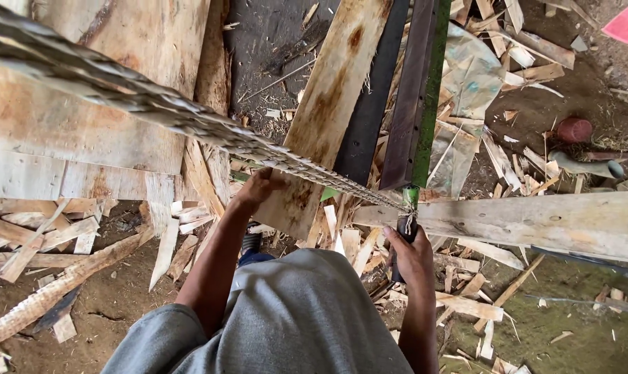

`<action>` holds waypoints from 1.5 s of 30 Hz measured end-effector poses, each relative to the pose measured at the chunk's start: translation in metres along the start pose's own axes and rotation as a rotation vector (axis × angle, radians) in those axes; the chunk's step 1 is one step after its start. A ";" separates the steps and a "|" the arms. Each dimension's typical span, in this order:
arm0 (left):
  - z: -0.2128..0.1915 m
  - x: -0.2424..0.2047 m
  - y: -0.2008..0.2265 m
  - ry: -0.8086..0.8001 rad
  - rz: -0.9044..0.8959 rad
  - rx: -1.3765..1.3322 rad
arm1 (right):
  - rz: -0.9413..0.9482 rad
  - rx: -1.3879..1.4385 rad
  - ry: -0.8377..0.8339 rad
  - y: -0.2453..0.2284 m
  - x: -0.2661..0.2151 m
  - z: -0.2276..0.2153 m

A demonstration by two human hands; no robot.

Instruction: Trimming thin sheets of wood veneer using a manual lever cutter in a workshop.

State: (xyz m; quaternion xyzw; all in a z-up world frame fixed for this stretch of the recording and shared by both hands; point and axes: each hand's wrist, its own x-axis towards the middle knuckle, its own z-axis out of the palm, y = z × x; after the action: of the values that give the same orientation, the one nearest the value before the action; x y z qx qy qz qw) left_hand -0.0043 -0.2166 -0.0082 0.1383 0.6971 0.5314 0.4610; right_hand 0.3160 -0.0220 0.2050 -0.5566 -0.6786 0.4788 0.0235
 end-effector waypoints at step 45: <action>0.030 -0.120 0.059 0.483 0.493 -0.664 | -0.898 -0.262 -0.153 -0.012 -0.060 0.072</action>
State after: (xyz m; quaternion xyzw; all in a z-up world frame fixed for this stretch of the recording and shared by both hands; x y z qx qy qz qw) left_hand 0.0665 -0.2563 0.1026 0.0171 0.5231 0.8359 0.1653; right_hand 0.2894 -0.1121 0.2041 -0.1697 -0.9064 0.3715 0.1077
